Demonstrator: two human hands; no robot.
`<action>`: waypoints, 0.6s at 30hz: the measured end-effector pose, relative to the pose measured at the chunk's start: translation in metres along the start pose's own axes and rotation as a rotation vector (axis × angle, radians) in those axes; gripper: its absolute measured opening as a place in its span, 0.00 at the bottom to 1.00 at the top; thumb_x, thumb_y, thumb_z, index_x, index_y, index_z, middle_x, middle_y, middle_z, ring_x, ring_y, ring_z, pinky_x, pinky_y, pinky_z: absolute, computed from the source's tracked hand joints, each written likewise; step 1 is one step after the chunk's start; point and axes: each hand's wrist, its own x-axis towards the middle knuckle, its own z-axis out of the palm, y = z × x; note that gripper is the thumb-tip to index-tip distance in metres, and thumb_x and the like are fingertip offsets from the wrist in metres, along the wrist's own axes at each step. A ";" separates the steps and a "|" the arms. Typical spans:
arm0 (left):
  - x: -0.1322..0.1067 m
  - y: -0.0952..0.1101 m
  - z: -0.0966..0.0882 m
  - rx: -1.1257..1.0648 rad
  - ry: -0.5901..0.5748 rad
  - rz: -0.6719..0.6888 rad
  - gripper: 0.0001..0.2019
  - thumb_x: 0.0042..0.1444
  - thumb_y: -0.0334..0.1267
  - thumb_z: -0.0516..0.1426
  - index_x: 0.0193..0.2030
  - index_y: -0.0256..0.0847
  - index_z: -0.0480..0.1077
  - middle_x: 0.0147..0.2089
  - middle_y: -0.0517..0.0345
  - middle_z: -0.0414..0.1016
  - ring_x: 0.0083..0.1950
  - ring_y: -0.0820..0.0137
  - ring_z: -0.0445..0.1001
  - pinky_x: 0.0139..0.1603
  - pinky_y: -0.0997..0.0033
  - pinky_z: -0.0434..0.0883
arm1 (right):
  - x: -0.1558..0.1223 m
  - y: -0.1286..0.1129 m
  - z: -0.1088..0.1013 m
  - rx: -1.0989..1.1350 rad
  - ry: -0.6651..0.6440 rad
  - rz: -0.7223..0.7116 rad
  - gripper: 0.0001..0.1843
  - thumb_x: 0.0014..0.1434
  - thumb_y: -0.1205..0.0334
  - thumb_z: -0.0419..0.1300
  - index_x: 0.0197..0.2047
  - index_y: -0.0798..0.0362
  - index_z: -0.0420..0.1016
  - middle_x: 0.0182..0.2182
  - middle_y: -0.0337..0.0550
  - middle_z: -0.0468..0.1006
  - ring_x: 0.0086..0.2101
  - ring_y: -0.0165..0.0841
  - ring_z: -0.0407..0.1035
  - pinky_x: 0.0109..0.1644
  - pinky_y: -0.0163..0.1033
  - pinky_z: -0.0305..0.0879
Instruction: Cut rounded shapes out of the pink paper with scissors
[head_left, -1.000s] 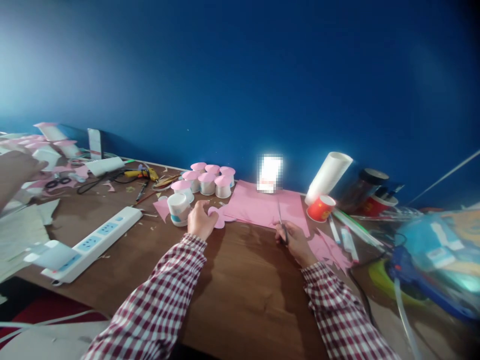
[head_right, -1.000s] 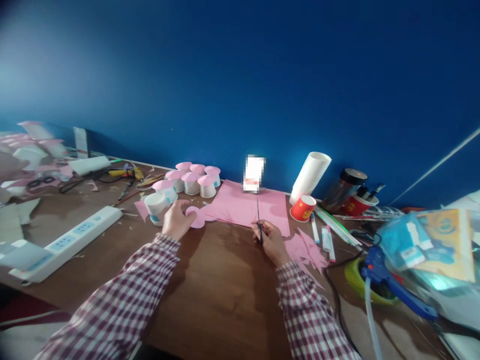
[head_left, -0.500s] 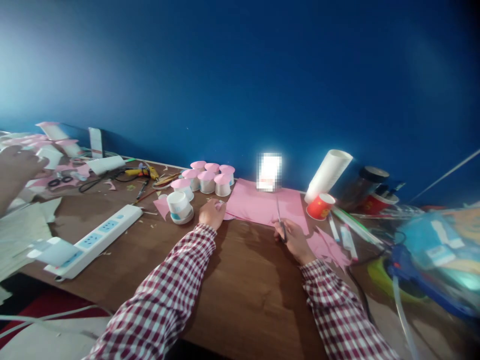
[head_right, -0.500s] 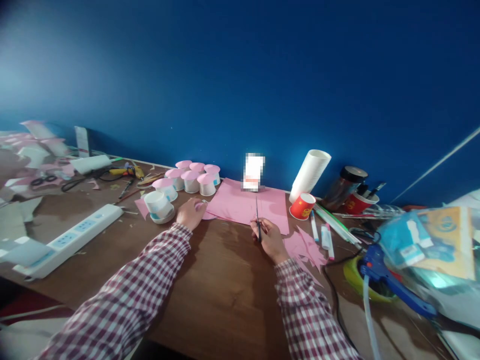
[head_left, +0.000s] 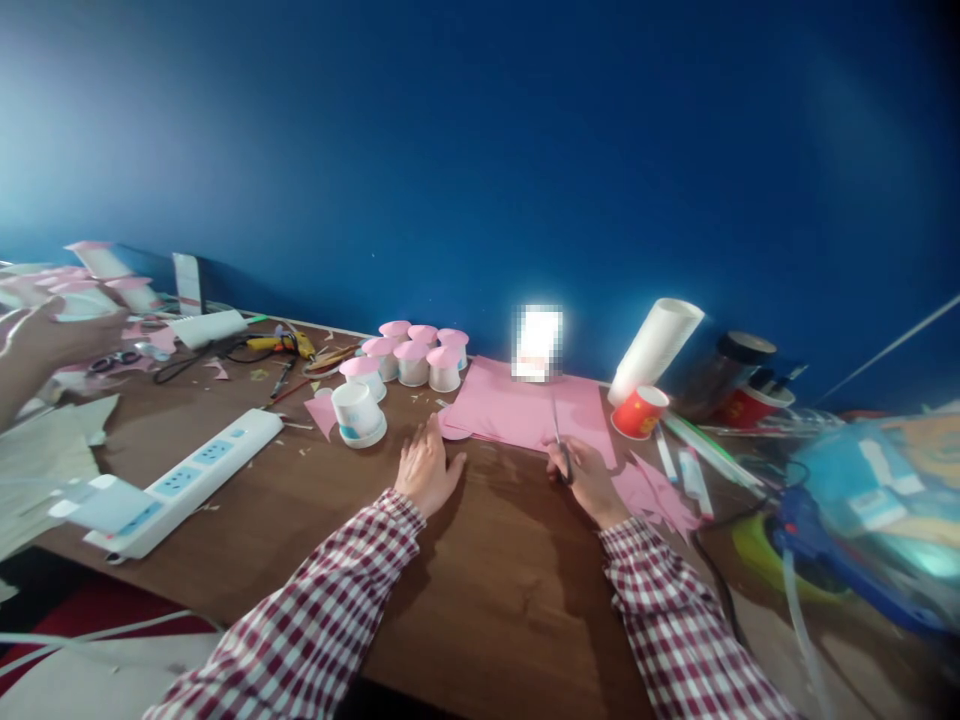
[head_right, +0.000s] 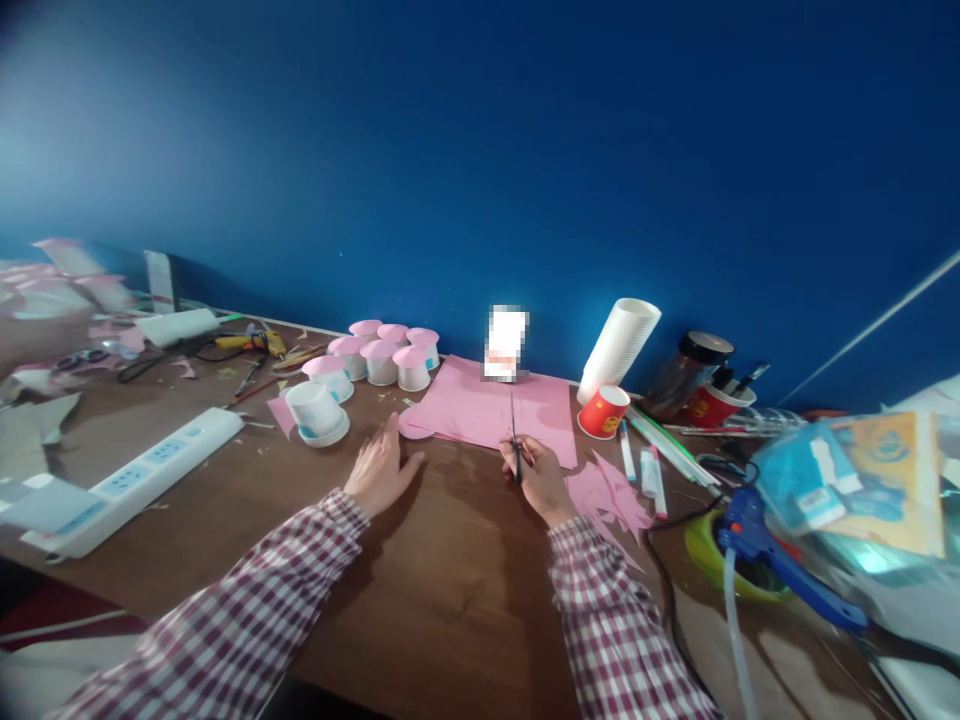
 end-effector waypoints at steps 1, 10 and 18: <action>0.001 0.001 0.001 -0.005 -0.008 -0.002 0.32 0.56 0.43 0.50 0.63 0.26 0.48 0.63 0.28 0.56 0.66 0.50 0.53 0.62 0.47 0.52 | 0.000 0.000 0.000 -0.004 0.000 -0.004 0.19 0.54 0.46 0.58 0.36 0.56 0.71 0.19 0.35 0.69 0.20 0.29 0.65 0.24 0.34 0.63; 0.007 0.008 -0.006 -0.178 0.173 0.170 0.31 0.54 0.42 0.53 0.63 0.35 0.50 0.62 0.36 0.58 0.65 0.53 0.55 0.59 0.49 0.59 | -0.003 0.006 0.009 -0.136 0.102 -0.216 0.17 0.56 0.51 0.58 0.41 0.56 0.71 0.25 0.42 0.75 0.25 0.33 0.69 0.27 0.36 0.66; 0.017 0.060 0.004 -0.418 -0.001 0.341 0.18 0.52 0.35 0.55 0.51 0.37 0.67 0.54 0.44 0.69 0.54 0.58 0.69 0.58 0.56 0.64 | -0.004 0.005 0.011 -0.310 0.371 -0.513 0.19 0.55 0.58 0.61 0.49 0.53 0.68 0.45 0.52 0.74 0.47 0.42 0.68 0.50 0.48 0.68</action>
